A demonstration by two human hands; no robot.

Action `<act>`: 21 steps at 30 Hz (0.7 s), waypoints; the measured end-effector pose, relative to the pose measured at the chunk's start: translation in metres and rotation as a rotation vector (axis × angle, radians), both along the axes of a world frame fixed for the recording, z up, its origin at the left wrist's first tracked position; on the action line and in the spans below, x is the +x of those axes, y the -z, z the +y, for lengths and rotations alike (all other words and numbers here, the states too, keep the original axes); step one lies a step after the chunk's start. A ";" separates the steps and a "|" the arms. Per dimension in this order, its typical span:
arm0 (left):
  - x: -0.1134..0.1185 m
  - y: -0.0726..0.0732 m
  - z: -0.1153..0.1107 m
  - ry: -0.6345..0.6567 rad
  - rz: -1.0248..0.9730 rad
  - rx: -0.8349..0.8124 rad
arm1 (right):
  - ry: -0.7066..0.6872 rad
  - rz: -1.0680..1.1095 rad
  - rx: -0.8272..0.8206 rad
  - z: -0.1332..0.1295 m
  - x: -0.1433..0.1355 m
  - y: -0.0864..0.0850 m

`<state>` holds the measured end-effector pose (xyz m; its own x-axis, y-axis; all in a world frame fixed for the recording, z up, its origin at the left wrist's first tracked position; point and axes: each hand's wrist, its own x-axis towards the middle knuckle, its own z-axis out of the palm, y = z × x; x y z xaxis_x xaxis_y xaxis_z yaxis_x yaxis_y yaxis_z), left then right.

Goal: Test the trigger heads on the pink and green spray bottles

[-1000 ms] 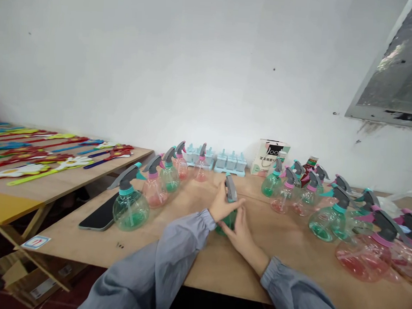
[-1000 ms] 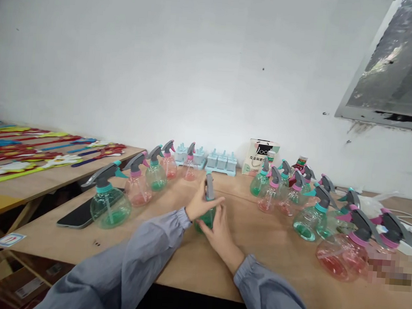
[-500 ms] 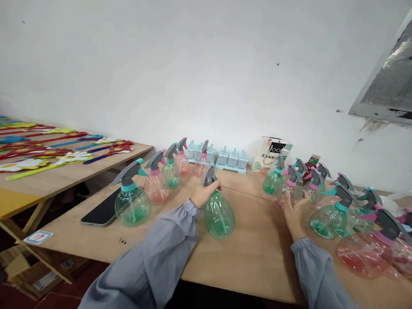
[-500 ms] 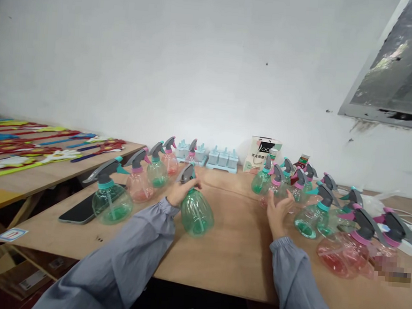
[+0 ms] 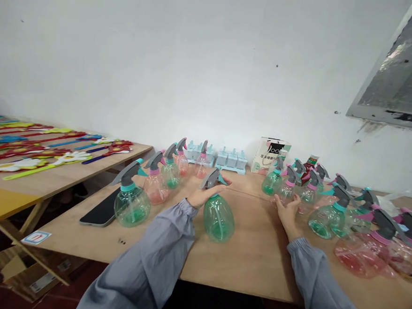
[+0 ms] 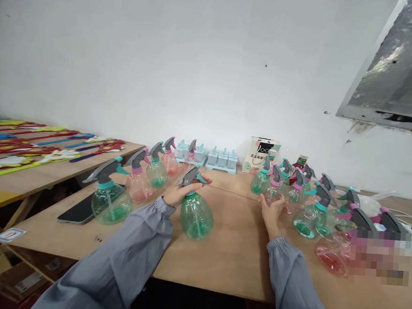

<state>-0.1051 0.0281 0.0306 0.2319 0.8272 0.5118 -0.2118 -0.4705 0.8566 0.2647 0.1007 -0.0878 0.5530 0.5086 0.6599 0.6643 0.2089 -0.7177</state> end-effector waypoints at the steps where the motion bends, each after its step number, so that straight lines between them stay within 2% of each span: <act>1: 0.000 0.000 0.000 -0.021 -0.020 -0.021 | 0.001 0.001 0.001 0.000 0.000 0.001; 4: -0.001 -0.001 -0.001 -0.038 -0.039 -0.055 | 0.001 0.001 0.004 -0.001 0.000 0.002; 7: -0.003 -0.002 0.000 0.004 0.022 0.026 | -0.010 0.010 -0.007 -0.002 -0.002 0.003; 12: -0.003 0.001 0.002 -0.110 -0.007 -0.027 | -0.013 -0.001 -0.003 -0.003 -0.003 0.003; 17: -0.003 -0.002 0.000 -0.074 0.038 0.038 | -0.053 0.014 -0.027 -0.006 -0.007 0.003; 21: -0.006 -0.003 0.003 -0.193 0.022 0.021 | -0.081 0.039 -0.055 -0.011 -0.013 0.003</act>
